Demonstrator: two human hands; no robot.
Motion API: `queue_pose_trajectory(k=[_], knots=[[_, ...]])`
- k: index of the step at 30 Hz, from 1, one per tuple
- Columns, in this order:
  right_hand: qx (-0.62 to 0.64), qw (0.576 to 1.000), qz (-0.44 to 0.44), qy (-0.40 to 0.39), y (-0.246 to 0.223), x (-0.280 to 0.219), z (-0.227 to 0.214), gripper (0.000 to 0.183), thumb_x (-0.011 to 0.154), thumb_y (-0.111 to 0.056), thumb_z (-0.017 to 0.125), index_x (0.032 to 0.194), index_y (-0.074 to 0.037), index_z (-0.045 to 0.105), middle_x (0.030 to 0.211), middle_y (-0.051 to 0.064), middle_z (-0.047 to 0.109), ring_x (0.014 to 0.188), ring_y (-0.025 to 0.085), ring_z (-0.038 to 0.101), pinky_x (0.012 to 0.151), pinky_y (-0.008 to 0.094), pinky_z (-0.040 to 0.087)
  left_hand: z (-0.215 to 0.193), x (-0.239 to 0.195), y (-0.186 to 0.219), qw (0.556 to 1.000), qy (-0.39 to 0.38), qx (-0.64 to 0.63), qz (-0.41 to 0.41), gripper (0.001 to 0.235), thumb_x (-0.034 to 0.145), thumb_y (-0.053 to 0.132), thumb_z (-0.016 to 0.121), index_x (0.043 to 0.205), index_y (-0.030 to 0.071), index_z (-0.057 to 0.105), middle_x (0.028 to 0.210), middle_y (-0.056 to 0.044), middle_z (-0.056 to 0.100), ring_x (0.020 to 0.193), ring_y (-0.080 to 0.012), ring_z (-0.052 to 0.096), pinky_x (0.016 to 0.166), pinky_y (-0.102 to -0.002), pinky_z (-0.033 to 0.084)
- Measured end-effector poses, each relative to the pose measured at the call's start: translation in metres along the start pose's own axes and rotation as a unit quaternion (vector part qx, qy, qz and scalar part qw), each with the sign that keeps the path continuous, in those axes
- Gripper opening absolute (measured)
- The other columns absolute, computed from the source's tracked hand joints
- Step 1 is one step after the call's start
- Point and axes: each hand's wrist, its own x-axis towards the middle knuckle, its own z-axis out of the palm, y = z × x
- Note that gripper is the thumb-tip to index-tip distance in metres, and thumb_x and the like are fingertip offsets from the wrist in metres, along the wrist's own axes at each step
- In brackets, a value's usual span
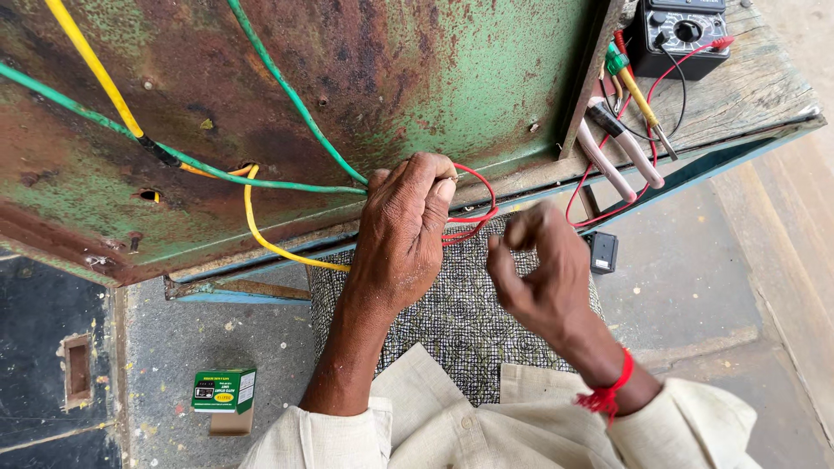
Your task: The person connects wires to a metal electrical panel, using pliers to strip insulation and bend the ends of the wires before attaching them to terminals.
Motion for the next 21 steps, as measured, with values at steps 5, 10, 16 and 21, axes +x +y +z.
queue_pose_trajectory(k=[5, 10, 16, 21], knots=[[-0.066, 0.990, -0.081, -0.090, -0.014, -0.015, 0.020, 0.035, 0.087, -0.013, 0.076, 0.119, -0.003, 0.065, 0.077, 0.005, 0.061, 0.064, 0.020, 0.062, 0.057, 0.037, 0.050, 0.001, -0.001, -0.002, 1.000, -0.005, 0.002, 0.008, 0.012, 0.110, 0.015, 0.049, 0.109, 0.006, 0.056, 0.099, -0.011, 0.065, 0.091, -0.0287, 0.063, 0.088, -0.041, 0.041], [-0.133, 0.982, -0.071, -0.112, -0.019, -0.009, 0.023, 0.016, 0.087, -0.016, 0.078, 0.098, -0.009, 0.069, 0.077, 0.009, 0.061, 0.068, 0.025, 0.063, 0.060, 0.039, 0.051, 0.002, 0.000, 0.000, 1.000, 0.000, 0.004, 0.019, 0.011, 0.110, 0.015, 0.050, 0.107, 0.006, 0.056, 0.098, -0.010, 0.065, 0.092, -0.0285, 0.063, 0.088, -0.041, 0.042], [0.113, 0.991, 0.036, 0.058, -0.012, -0.017, -0.024, 0.015, 0.101, -0.007, 0.068, 0.114, 0.000, 0.071, 0.101, 0.009, 0.067, 0.088, 0.016, 0.065, 0.074, 0.028, 0.053, 0.003, 0.001, 0.005, 0.999, -0.015, 0.033, 0.023, 0.016, 0.100, 0.023, 0.064, 0.106, 0.008, 0.060, 0.091, -0.005, 0.064, 0.086, -0.0249, 0.062, 0.086, -0.042, 0.040], [0.212, 0.955, 0.209, -0.017, 0.002, 0.008, -0.037, 0.017, 0.094, -0.015, 0.074, 0.103, -0.001, 0.077, 0.087, 0.004, 0.065, 0.074, 0.011, 0.062, 0.062, 0.026, 0.051, 0.004, 0.004, 0.013, 0.997, -0.012, 0.069, 0.044, 0.030, 0.087, 0.021, 0.071, 0.113, 0.010, 0.061, 0.110, -0.009, 0.062, 0.104, -0.0266, 0.060, 0.088, -0.043, 0.038]])
